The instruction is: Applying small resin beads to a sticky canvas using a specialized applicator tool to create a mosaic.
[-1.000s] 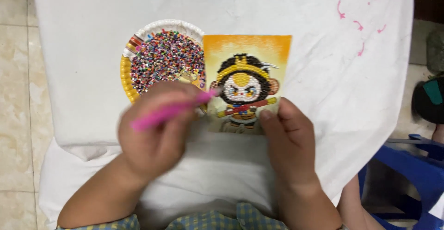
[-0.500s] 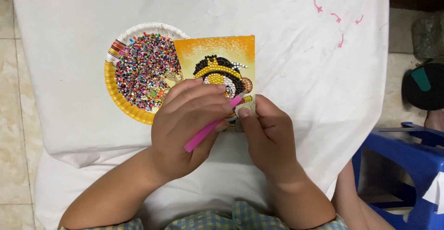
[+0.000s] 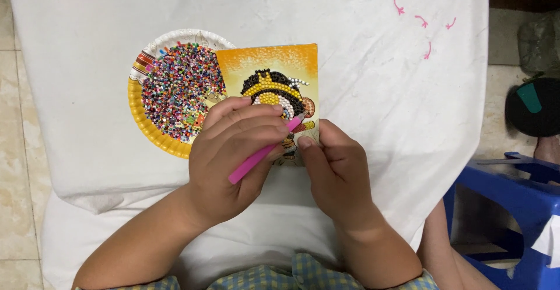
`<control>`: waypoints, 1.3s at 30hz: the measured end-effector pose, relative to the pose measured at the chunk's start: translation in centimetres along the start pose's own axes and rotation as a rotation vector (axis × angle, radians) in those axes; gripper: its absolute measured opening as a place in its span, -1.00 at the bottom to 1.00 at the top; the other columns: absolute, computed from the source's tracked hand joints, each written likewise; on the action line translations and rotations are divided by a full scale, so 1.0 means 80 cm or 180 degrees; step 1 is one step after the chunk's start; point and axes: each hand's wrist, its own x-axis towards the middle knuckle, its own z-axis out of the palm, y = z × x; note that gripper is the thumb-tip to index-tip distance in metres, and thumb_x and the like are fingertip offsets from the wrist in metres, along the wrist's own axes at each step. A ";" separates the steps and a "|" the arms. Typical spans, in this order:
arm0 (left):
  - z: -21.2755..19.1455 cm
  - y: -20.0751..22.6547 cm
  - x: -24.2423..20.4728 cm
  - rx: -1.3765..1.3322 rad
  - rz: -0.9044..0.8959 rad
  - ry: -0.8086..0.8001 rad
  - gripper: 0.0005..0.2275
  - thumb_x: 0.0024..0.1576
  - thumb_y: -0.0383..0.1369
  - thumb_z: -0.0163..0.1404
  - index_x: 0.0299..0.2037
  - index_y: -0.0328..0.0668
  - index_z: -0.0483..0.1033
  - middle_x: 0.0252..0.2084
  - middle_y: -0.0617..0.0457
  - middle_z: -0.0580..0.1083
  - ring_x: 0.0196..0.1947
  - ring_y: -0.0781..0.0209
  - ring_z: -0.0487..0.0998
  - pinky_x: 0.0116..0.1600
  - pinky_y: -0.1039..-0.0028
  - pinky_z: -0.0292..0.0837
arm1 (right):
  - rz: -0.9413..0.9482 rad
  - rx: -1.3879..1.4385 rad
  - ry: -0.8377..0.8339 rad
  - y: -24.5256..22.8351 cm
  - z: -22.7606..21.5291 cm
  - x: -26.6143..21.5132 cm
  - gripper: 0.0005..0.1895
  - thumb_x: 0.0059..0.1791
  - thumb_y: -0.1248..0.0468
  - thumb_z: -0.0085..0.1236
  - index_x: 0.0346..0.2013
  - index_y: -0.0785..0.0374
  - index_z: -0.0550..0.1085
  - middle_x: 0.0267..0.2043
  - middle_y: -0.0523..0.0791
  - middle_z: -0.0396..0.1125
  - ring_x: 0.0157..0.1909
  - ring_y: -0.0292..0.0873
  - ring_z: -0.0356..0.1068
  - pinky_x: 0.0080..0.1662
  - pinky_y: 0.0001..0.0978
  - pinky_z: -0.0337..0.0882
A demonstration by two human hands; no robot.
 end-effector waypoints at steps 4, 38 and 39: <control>0.000 0.001 0.001 0.0010 -0.0016 -0.0005 -0.93 0.17 -0.48 -0.14 -0.20 -0.25 0.39 -0.17 0.02 0.51 -0.07 -0.02 0.58 0.13 0.19 0.24 | -0.0034 -0.0100 0.0014 0.001 0.000 0.000 -0.68 -0.04 0.34 -0.13 -0.65 0.13 0.07 -0.65 -0.33 -0.08 -0.53 -0.40 -0.15 -0.48 -0.54 -0.07; -0.065 -0.007 0.007 -0.0117 -0.0880 0.1397 -0.88 0.37 -0.55 -0.32 -0.22 -0.37 0.24 -0.22 -0.24 0.36 -0.11 -0.11 0.51 0.22 0.18 0.49 | 0.0113 0.0018 0.0011 0.010 -0.011 0.005 -0.69 -0.03 0.25 -0.11 -0.64 0.12 0.09 -0.63 -0.32 -0.13 -0.52 -0.40 -0.17 -0.45 -0.51 -0.10; -0.070 -0.008 0.008 0.0107 -0.1329 0.1223 -0.85 0.38 -0.51 -0.33 -0.15 -0.40 0.31 -0.15 -0.19 0.40 -0.12 0.05 0.47 0.11 0.36 0.40 | 0.0145 0.0112 -0.0038 0.012 -0.012 0.006 -0.76 -0.03 0.26 -0.11 -0.59 0.17 0.20 -0.60 -0.28 0.00 -0.50 -0.37 -0.06 -0.42 -0.50 0.01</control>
